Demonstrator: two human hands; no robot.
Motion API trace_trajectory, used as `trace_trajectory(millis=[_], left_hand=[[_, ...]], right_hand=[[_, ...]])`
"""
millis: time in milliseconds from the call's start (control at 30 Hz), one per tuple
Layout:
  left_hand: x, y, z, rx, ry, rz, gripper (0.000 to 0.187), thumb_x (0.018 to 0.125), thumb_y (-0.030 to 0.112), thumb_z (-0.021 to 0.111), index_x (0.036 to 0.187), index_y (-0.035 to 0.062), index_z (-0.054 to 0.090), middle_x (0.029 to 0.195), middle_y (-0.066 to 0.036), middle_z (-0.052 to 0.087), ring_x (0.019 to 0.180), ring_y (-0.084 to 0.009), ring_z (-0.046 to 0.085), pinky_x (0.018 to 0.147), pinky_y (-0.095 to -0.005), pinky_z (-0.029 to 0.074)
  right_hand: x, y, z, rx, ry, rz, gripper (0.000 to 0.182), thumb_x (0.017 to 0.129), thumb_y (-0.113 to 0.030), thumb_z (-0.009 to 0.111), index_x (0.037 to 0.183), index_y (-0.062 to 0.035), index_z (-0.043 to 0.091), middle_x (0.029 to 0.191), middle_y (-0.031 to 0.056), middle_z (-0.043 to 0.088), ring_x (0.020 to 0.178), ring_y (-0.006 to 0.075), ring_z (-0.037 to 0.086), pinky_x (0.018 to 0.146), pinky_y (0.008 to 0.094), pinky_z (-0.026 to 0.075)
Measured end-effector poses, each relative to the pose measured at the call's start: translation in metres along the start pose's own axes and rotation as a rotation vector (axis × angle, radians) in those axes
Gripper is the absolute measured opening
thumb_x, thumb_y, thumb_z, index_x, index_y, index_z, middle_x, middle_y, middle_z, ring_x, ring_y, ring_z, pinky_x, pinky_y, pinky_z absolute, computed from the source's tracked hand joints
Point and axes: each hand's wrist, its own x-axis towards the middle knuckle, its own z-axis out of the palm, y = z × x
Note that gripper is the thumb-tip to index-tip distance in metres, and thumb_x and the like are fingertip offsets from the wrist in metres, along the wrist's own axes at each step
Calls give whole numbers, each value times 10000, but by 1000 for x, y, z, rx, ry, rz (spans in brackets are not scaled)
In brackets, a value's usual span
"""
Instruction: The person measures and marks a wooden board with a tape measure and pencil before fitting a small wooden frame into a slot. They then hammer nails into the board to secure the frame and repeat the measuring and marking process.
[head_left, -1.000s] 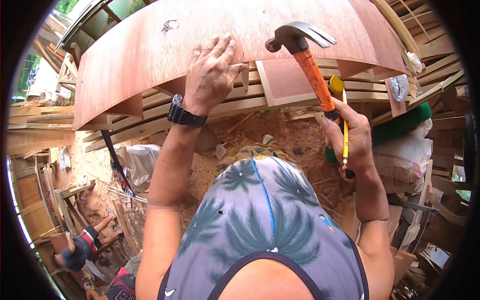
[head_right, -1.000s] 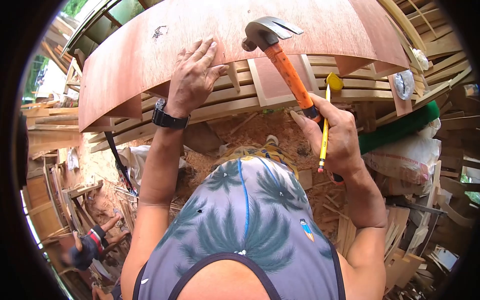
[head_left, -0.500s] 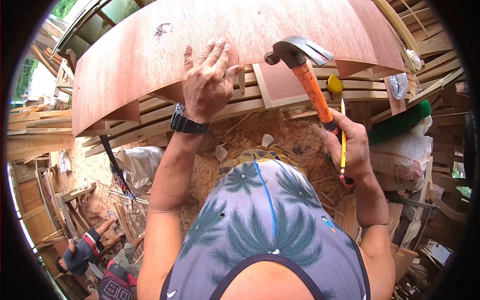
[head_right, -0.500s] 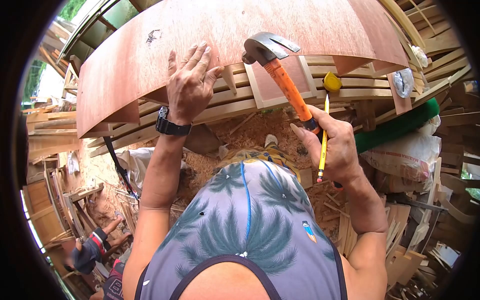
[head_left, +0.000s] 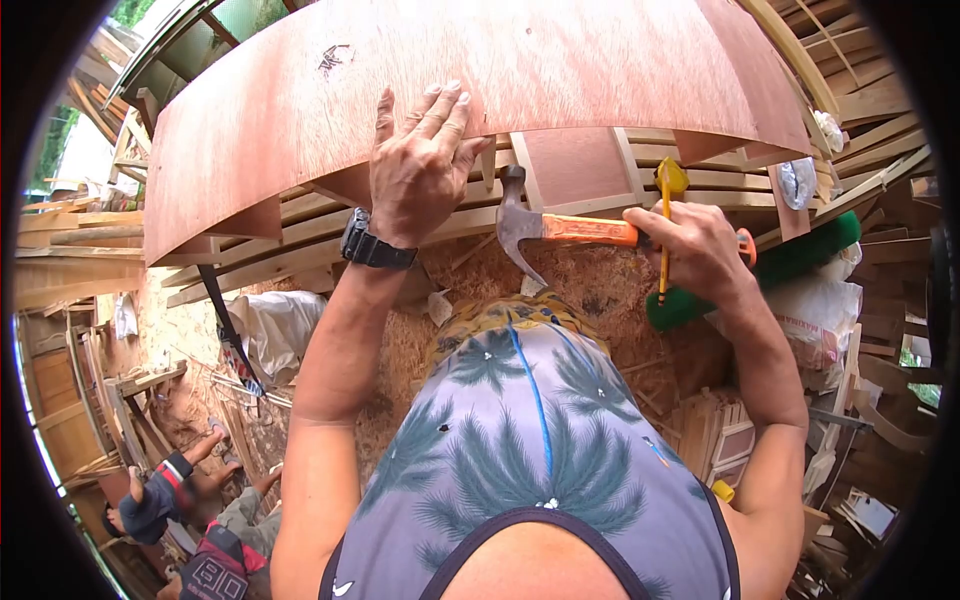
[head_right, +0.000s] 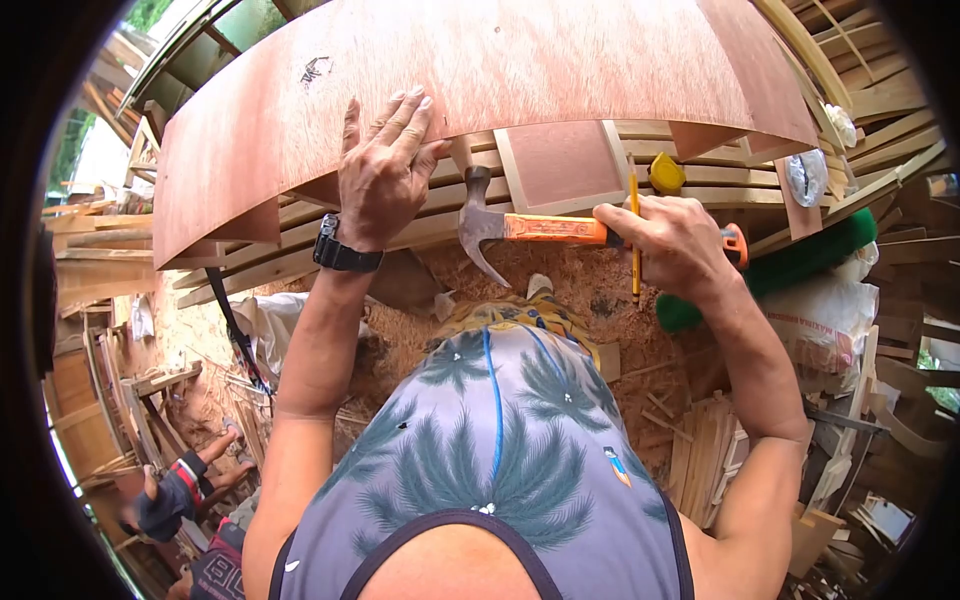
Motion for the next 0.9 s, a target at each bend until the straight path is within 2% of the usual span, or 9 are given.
trace_trajectory(millis=[33,133,167,433,533,633,900], left_hand=[[-1,-1,0,11,-19,21,461,971,380,625,1258,24,687,1345,-153,651,1312,-283,586,1232,-553,191],[0,0,-1,0,-38,4,468,980,391,608,1273,32,680,1360,-149,639,1322,-275,577,1238,-550,176],[0,0,-1,2,-38,-1,468,980,391,608,1273,32,680,1360,-149,639,1322,-275,577,1238,-550,176],[1,3,-2,-16,-52,-48,444,986,363,595,1287,47,677,1359,-135,641,1316,-270,584,1248,-545,133],[2,5,-3,-28,-40,-61,431,971,330,606,1288,48,677,1348,-134,650,1313,-272,586,1249,-548,124],[2,7,-5,-37,-41,-76,431,955,314,651,1278,29,683,1332,-140,659,1322,-273,574,1232,-557,147],[0,6,-3,-39,-41,-69,440,943,304,668,1291,34,675,1355,-135,647,1339,-274,556,1227,-568,155]], right_hand=[[1,4,1,-91,-57,1,433,758,-141,750,1178,-163,648,854,84,681,770,278,689,675,412,525],[14,9,-6,-186,-97,-38,409,785,-133,727,1183,-176,645,829,81,673,764,279,691,662,421,524],[18,11,-7,-194,-94,-36,474,711,-160,773,1178,-160,692,844,74,675,775,285,679,681,423,522],[41,16,-15,-155,-124,-16,406,757,-111,714,1160,-155,694,805,91,670,735,308,678,657,433,525],[41,16,-16,-124,-87,-58,396,750,-101,714,1141,-158,700,798,96,673,728,312,677,649,436,526],[39,19,-14,-116,-80,-24,408,732,-88,723,1134,-157,707,801,100,676,723,314,679,642,437,526],[37,20,-16,-61,-61,2,441,687,-61,760,1119,-135,713,819,98,694,711,303,693,642,414,536]])
